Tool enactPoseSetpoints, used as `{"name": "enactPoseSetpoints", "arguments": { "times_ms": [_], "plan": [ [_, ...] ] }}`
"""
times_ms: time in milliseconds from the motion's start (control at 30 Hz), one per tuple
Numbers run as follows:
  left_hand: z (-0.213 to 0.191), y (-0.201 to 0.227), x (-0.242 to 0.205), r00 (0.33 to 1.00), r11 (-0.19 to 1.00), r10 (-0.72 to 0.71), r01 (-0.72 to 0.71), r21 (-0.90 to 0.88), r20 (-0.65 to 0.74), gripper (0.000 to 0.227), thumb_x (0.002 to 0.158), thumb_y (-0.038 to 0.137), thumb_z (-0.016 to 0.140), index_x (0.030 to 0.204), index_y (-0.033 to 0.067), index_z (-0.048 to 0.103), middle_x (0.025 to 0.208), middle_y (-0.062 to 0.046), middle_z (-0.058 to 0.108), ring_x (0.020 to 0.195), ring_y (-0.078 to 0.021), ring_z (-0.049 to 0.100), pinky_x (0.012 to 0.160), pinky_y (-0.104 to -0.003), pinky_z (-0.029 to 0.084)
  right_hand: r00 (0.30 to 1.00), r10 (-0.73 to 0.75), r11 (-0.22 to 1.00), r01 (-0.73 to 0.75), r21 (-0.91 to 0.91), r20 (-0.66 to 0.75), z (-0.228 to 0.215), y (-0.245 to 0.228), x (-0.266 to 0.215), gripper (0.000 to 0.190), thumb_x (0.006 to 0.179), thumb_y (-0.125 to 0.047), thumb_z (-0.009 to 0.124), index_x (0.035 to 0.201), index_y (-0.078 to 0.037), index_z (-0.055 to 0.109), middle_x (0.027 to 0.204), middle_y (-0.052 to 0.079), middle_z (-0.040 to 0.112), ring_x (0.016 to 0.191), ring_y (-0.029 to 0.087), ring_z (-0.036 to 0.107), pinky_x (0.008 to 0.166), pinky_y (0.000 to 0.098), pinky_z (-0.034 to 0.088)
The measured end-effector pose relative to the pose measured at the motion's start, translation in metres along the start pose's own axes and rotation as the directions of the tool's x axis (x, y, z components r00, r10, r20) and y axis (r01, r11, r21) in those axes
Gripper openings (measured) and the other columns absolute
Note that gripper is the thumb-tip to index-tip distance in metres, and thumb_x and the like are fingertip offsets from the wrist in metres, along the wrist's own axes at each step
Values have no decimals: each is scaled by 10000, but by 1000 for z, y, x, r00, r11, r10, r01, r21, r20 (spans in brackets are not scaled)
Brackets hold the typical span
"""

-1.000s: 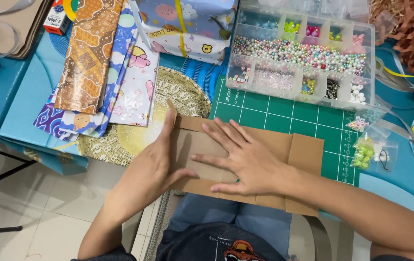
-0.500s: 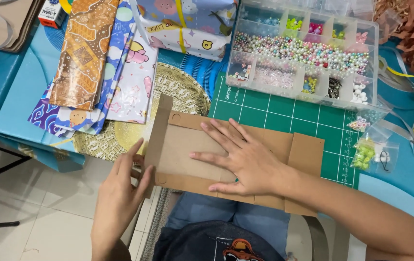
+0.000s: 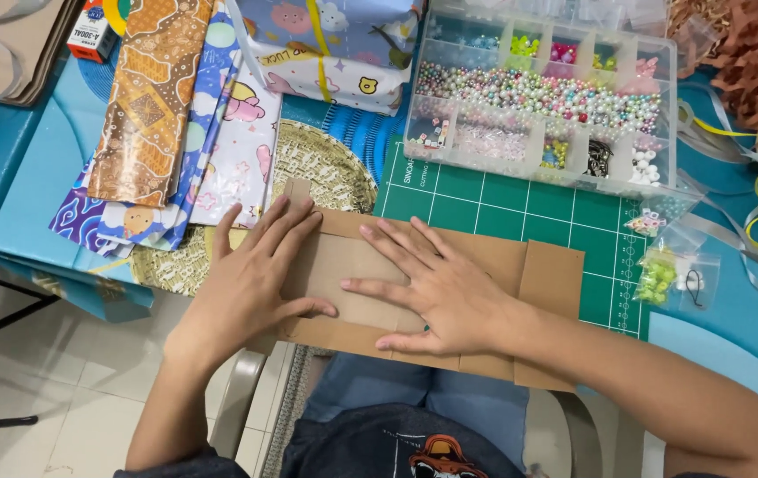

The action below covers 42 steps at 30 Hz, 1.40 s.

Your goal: Folding a flat cardboard template into a box and filling it with decorative shredded paper and small bags of beads.

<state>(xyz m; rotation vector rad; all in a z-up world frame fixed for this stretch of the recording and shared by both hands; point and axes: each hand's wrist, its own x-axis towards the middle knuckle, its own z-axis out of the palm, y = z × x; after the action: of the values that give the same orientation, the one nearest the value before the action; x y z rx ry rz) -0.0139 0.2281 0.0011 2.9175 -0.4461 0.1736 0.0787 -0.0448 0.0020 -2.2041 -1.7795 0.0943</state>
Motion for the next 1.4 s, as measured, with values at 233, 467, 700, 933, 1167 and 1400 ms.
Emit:
{"name": "enactPoseSetpoints", "arguments": {
  "times_ms": [233,467,700,933,1167,1400],
  "plan": [
    [-8,18,-10,917,959,-270,283,3,-293,705,964,498,669,1377,-58,536,1382,-202,604,1241,-347,589,1029,-451,469,1000,0,1000,0,-1,0,1,1,-1,712,989,-687,489,1607,-356,365,1721,188,85,1606,364,97,1281,579,88],
    [-12,19,-1,853,773,-522,475,-421,6,532,981,385,619,1454,150,558,1129,-38,662,808,-190,691,741,-365,521,1000,-18,1000,18,-23,-8,4,2,-2,716,999,-693,459,1616,-346,350,1719,192,88,1605,365,94,1279,583,85],
    [-4,25,0,943,918,-328,304,-252,-55,606,1019,385,575,1554,127,456,1241,-120,562,849,-323,666,597,-483,520,1000,-10,998,10,-58,-1,2,1,-1,754,996,-708,463,1637,-348,294,1726,177,99,1604,367,109,1281,573,97],
    [-31,31,5,947,914,-299,319,-252,114,793,987,286,628,1641,172,194,1311,-163,517,858,-430,660,603,-517,534,1000,-1,1000,2,-13,12,1,0,1,731,984,-685,497,1612,-337,359,1718,189,104,1596,366,90,1274,564,66],
    [-29,16,-7,981,960,-37,88,-264,191,1358,700,725,797,1650,47,103,1416,-251,349,1195,-438,540,884,-518,525,1000,-11,1000,10,-30,-27,6,0,3,731,958,-711,523,1582,-349,402,1711,180,150,1591,366,153,1265,602,62],
    [-21,19,-5,951,934,-147,224,-278,273,1537,649,522,979,1635,32,-94,1496,-265,334,1294,-445,458,895,-477,499,982,-135,990,128,-57,-134,13,-4,32,834,874,-773,629,1377,-133,446,1554,256,342,1492,449,355,1260,583,245]
  ]
}}
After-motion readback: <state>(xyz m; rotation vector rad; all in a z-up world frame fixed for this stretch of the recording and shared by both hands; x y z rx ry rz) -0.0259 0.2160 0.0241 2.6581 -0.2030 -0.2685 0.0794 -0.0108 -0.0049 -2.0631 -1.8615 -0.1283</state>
